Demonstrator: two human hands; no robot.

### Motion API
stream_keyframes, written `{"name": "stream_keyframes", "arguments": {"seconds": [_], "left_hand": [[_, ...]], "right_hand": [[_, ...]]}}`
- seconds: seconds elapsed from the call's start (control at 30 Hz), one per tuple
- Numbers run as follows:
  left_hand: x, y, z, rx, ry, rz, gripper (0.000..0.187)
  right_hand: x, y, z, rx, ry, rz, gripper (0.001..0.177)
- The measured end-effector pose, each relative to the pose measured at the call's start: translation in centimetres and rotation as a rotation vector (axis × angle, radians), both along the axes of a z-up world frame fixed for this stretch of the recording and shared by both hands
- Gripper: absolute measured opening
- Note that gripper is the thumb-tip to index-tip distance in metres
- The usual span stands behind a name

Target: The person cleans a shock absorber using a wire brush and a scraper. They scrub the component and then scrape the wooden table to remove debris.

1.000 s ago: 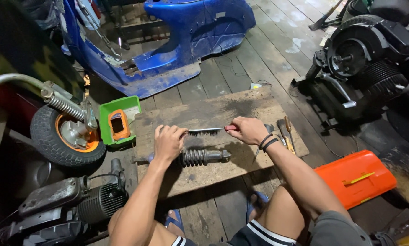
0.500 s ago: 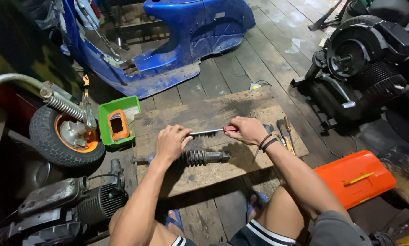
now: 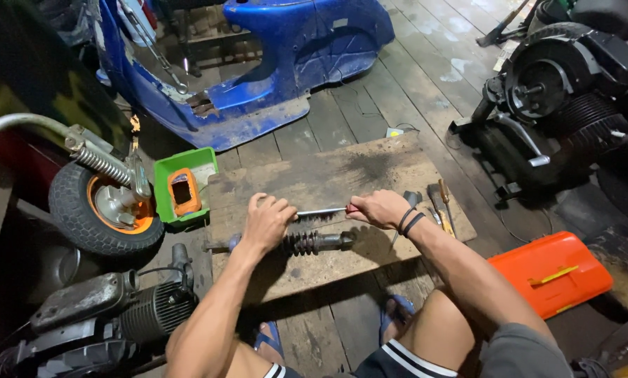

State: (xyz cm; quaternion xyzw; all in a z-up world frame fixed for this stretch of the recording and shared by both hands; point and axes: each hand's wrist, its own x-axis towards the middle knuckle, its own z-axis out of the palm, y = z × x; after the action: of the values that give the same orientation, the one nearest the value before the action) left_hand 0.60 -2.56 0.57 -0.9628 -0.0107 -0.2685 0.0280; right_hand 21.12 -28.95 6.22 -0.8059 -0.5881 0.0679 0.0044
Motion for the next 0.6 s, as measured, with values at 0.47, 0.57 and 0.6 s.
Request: {"name": "stream_keyframes", "arguments": {"seconds": [0.47,0.57,0.6], "left_hand": [[0.4,0.0,3.4,-0.052,0.009,0.033,0.010],[1.0,-0.4,5.8,-0.115,0.014,0.114,0.019],[1.5,-0.7,6.3,-0.157,0.015,0.159,0.028]], "right_hand": [[-1.0,0.2,0.8,0.133,-0.095,-0.060,0.038],[-0.5,0.3,1.5,0.156,-0.021,-0.160,0.039],[-0.2,0.1,1.8,0.179,0.045,-0.223,0.041]]}}
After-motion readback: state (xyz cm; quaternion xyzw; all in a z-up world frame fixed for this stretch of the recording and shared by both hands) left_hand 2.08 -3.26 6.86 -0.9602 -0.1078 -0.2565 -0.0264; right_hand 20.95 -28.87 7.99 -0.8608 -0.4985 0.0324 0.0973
